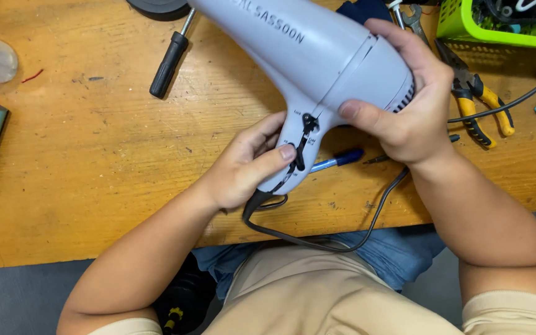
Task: The recorder is disassembling and reassembling a hair dryer on a workbench for repair purposes.
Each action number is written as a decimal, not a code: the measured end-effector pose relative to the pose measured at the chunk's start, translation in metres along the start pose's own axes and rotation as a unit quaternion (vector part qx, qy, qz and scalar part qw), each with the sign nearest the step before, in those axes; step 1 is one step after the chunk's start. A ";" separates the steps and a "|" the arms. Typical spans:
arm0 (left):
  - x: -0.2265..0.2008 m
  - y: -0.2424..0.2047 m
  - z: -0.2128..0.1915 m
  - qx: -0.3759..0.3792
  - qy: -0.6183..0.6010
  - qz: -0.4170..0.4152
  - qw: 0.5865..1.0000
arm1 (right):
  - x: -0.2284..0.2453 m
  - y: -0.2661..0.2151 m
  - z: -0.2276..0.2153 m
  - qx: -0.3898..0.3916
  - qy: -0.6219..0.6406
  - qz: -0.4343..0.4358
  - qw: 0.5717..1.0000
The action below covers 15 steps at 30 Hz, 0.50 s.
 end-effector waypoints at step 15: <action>-0.007 -0.003 0.014 0.047 -0.009 -0.150 0.988 | -0.002 0.002 0.004 -0.018 0.044 0.003 0.999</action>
Point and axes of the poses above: each hand's wrist, its own y-axis towards the middle knuckle, its own z-axis out of the palm, x = y × z, the point moved 3 cm from there along y, towards the middle knuckle, and after that the axes turned 9 degrees about -x, right-handed, at the moved point
